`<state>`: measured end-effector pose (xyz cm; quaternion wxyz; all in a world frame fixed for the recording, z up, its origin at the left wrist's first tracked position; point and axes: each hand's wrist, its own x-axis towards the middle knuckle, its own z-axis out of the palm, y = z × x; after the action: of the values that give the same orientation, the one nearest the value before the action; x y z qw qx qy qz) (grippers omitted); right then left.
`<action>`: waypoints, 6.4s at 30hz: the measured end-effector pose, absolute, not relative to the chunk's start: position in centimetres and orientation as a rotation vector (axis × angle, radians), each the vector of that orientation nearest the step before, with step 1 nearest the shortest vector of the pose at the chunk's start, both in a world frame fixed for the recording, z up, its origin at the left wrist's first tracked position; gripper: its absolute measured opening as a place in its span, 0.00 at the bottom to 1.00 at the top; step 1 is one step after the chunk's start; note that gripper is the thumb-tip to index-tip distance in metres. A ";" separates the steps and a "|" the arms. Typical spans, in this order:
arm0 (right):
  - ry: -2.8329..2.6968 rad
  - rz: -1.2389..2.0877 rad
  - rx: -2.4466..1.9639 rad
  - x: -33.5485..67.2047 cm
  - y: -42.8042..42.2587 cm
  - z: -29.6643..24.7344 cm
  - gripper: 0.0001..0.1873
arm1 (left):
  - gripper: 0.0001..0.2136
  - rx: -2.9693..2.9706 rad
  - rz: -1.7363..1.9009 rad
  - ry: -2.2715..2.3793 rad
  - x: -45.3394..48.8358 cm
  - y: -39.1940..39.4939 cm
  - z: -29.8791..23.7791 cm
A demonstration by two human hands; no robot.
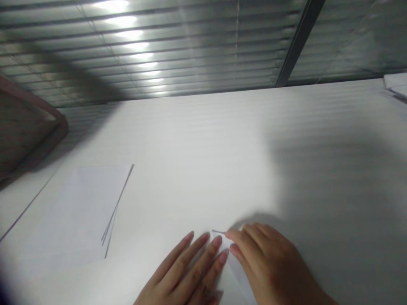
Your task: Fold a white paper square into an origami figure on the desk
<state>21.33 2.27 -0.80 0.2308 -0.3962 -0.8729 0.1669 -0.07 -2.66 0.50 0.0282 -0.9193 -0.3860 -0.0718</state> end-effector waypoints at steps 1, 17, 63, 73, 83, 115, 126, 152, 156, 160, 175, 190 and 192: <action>-2.402 0.465 -1.089 21.3 2.3 -0.7 0.12 | 0.18 -2.840 -0.231 -1.195 -0.1 -2.7 0.5; -2.451 0.375 -1.064 21.5 2.5 -0.1 0.17 | 0.18 -2.850 -0.263 -1.277 0.1 -3.0 0.0; -2.672 -0.078 -0.769 25.5 -2.5 -1.5 0.16 | 0.19 -2.911 -0.277 -1.318 0.8 -2.6 0.9; -2.736 -0.217 -0.891 25.3 -3.9 -2.9 0.24 | 0.22 -2.897 -0.032 -1.342 0.9 -3.3 1.4; -2.693 -0.185 -1.115 27.1 -4.5 -3.0 0.30 | 0.20 -2.770 -0.090 -1.263 1.1 -3.4 1.3; -2.536 0.124 -1.346 27.7 -2.6 -3.7 0.30 | 0.23 -2.647 -0.138 -1.273 0.8 -3.8 0.6; -2.544 0.149 -1.339 27.9 -2.6 -3.8 0.29 | 0.27 -2.666 -0.136 -1.310 0.3 -3.3 0.8; -2.403 0.043 -1.361 27.7 -3.1 -4.2 0.29 | 0.34 -2.957 -0.123 -1.027 3.4 -0.5 1.1; -2.423 0.025 -1.355 27.7 -2.9 -4.4 0.30 | 0.34 -2.973 -0.113 -1.020 3.0 0.0 1.2; -2.345 -0.128 -1.382 29.1 -3.1 -5.4 0.35 | 0.33 -3.005 -0.082 -0.967 2.5 -0.1 1.9; -2.689 0.224 -1.095 29.2 -1.2 -2.1 0.31 | 0.34 -3.058 -0.045 -0.912 1.3 0.0 2.4; -2.243 0.313 -1.276 30.6 -1.9 -3.3 0.30 | 0.27 -3.108 -0.042 -0.980 1.7 -2.0 2.5; -2.180 0.336 -1.327 32.2 -0.5 -2.4 0.25 | 0.23 -3.096 -0.079 -0.986 1.4 -1.5 2.5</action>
<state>32.19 -0.48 -2.44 0.2798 -0.4950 -0.8130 0.1254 1.37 -1.54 2.52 -0.0544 -0.9512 -0.3029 -0.0243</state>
